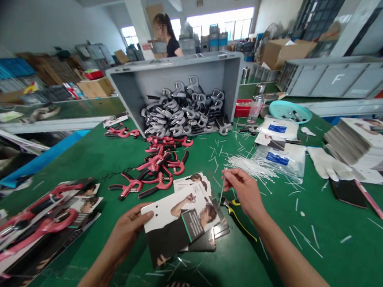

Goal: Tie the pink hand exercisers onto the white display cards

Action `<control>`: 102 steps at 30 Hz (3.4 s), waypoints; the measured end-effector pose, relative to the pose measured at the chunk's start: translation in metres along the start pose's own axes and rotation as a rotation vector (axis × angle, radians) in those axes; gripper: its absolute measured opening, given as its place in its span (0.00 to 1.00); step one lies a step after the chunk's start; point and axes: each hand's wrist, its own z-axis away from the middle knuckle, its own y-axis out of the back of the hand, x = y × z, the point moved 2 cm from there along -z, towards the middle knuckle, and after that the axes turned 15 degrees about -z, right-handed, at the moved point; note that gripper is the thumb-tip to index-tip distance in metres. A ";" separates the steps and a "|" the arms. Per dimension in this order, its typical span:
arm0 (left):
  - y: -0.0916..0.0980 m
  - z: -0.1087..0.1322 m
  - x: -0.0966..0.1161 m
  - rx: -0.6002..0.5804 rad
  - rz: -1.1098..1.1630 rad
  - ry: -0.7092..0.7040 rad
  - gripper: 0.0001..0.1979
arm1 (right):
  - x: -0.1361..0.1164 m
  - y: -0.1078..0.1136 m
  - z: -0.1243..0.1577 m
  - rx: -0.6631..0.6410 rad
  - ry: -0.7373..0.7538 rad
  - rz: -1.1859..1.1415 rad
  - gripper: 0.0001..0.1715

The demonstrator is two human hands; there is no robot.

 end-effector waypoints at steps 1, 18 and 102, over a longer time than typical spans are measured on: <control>0.001 0.000 0.001 -0.012 0.005 -0.002 0.18 | -0.002 -0.009 0.002 -0.028 -0.011 -0.041 0.15; -0.007 -0.006 0.004 -0.093 0.055 -0.096 0.17 | 0.003 -0.069 0.012 -0.191 -0.039 -0.056 0.10; -0.007 0.013 -0.010 0.185 -0.521 -0.524 0.10 | 0.028 -0.143 0.031 -0.735 0.012 0.193 0.10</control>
